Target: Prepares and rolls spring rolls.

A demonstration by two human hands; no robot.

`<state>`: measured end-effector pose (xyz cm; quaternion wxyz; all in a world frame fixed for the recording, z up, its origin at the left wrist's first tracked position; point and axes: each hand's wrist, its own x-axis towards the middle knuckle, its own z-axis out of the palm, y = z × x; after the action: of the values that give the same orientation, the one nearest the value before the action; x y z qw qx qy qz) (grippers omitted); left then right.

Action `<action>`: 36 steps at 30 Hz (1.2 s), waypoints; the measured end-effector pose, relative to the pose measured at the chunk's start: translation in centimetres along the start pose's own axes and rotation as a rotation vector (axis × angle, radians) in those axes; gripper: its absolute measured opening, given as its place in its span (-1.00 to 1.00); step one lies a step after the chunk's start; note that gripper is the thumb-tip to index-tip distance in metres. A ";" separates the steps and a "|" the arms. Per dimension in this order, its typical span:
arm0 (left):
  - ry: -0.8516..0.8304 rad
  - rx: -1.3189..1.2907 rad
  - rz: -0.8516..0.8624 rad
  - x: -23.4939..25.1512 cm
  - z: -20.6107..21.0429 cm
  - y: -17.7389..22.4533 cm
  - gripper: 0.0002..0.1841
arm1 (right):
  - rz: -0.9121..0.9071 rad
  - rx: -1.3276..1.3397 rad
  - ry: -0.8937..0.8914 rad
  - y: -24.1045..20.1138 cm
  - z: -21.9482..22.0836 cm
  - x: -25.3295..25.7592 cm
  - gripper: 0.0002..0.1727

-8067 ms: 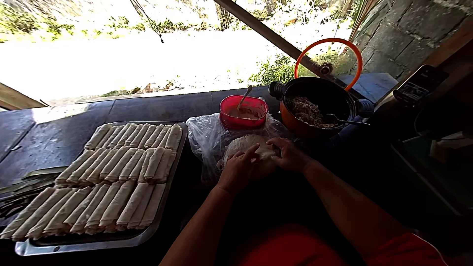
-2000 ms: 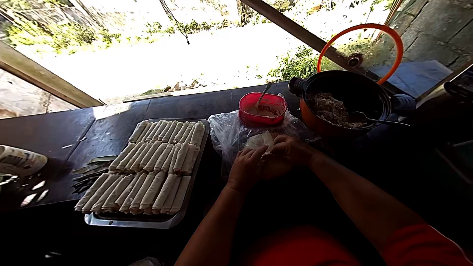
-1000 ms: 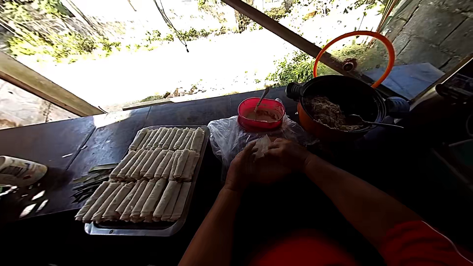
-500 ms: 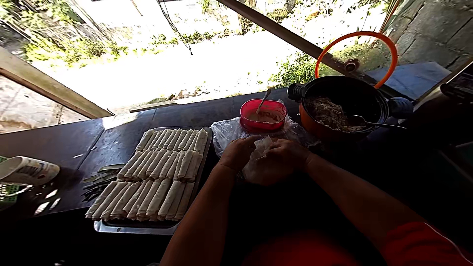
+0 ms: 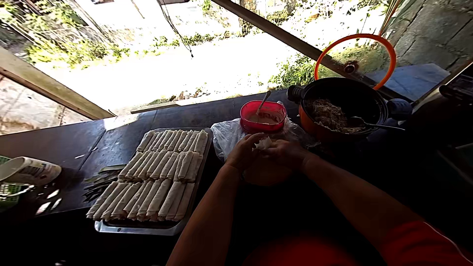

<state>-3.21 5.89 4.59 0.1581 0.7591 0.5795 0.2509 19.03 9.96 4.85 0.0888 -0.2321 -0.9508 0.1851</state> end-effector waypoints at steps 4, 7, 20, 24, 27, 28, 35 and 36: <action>0.061 -0.081 -0.054 -0.3 0.2 -0.6 -0.47 | 0.033 -0.011 -0.097 -0.2 -0.2 0.7 -0.62; 0.220 -0.159 -0.095 -1.8 0.3 -0.8 -0.62 | 0.066 -0.024 -0.136 -0.4 -0.4 0.9 -0.64; 0.226 -0.178 -0.044 -6.0 3.6 0.5 -0.52 | 0.243 0.151 -0.047 0.3 -2.1 1.4 -0.61; 0.231 -0.151 -0.045 -5.9 3.9 0.3 -0.55 | 0.309 0.038 -0.153 1.2 -2.3 2.7 -0.61; 0.223 -0.158 -0.055 -5.7 3.8 0.5 -0.54 | 0.239 -0.022 -0.146 1.5 -2.2 3.1 -0.74; 0.222 -0.160 -0.058 -5.7 3.8 0.5 -0.53 | 0.217 -0.029 -0.138 1.5 -2.4 3.2 -0.77; 0.190 -0.175 -0.138 -5.7 3.4 0.9 -0.51 | 0.090 0.024 -0.161 0.1 -3.1 3.5 -0.79; 0.192 -0.178 -0.137 -5.7 3.4 0.9 -0.51 | 0.083 0.024 -0.179 0.0 -3.0 3.7 -0.78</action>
<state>-1.76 0.36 1.15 0.1855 0.6732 0.6179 0.3614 16.61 12.66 7.92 -0.0017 -0.2528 -0.9422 0.2199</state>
